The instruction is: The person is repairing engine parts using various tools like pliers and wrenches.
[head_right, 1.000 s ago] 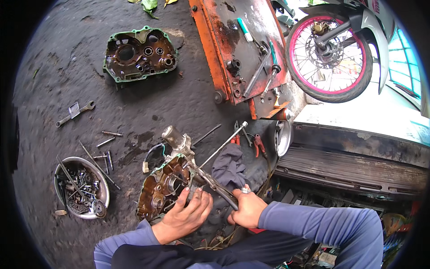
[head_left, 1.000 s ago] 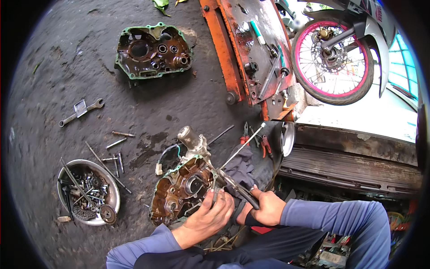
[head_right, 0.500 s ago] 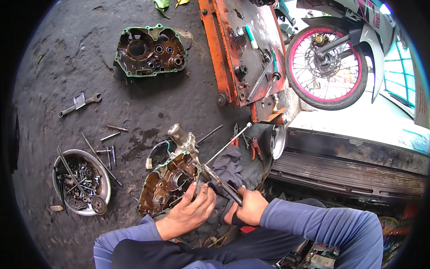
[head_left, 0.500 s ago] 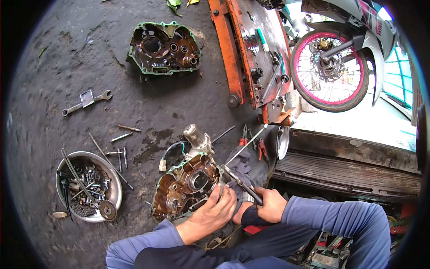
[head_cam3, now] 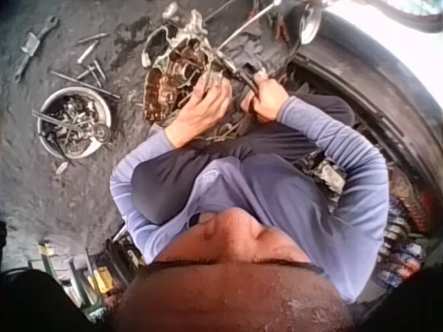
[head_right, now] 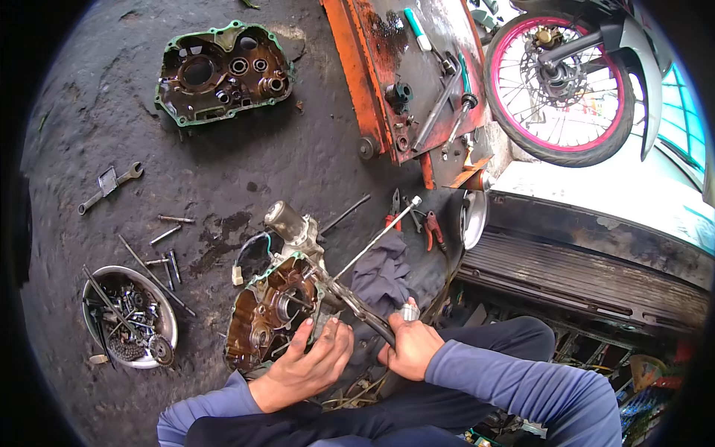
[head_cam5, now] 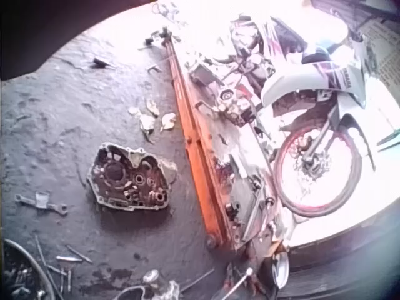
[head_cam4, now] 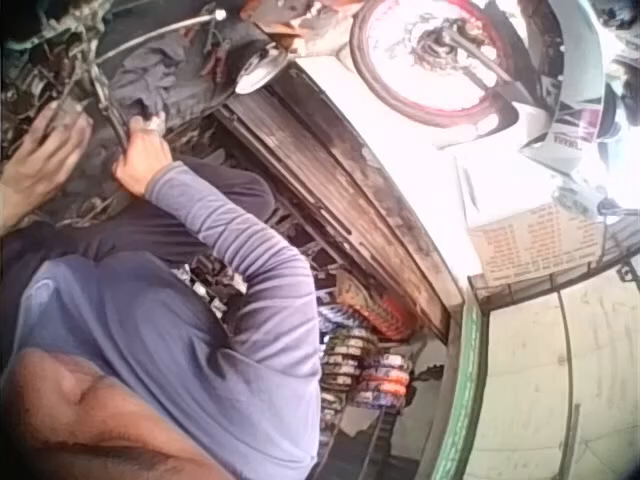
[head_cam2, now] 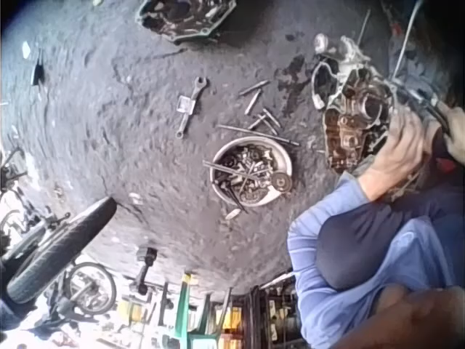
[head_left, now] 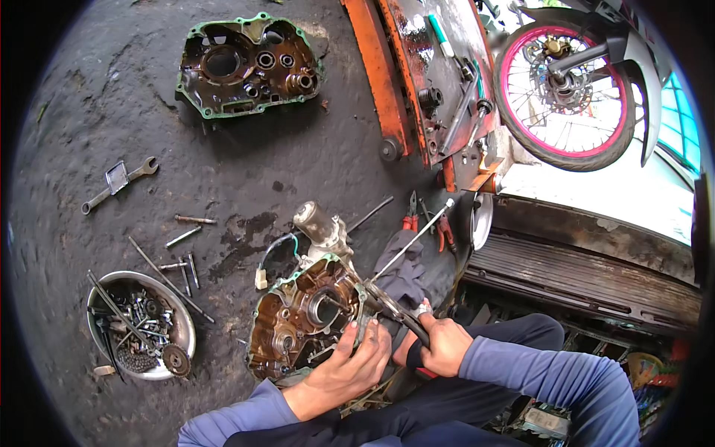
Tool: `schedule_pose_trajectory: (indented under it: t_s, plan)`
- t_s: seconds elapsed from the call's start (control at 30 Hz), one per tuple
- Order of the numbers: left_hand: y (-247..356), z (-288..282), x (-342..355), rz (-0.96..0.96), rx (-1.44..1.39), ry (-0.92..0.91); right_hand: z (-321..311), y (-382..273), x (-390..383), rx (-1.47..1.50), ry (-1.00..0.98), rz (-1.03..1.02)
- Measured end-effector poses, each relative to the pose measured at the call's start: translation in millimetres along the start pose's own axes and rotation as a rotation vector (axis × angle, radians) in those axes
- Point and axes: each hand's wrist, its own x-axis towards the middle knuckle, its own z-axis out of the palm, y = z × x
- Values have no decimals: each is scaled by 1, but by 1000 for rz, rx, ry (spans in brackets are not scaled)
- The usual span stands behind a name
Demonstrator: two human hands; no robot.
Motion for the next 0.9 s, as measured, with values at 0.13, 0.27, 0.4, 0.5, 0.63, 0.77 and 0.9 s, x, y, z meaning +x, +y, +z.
schedule_pose_trajectory:
  t_s: [0.13,0.27,0.4,0.5,0.63,0.77,0.9]
  plan:
    - [1,-1,2,-11,2,-23,11,16,12,-30,-7,-66]
    - [0,-5,7,-19,16,-42,23,33,21,-36,56,-157]
    - [1,-6,7,-41,41,-49,29,38,35,6,107,-241]
    - [3,-6,10,-35,40,-61,44,56,51,21,175,-295]
    - [4,-12,10,-27,48,-101,55,61,80,100,225,-365]
    - [13,-5,15,44,109,-95,77,88,110,179,355,-554]
    - [12,-2,9,-55,103,-47,70,78,93,261,280,-582]
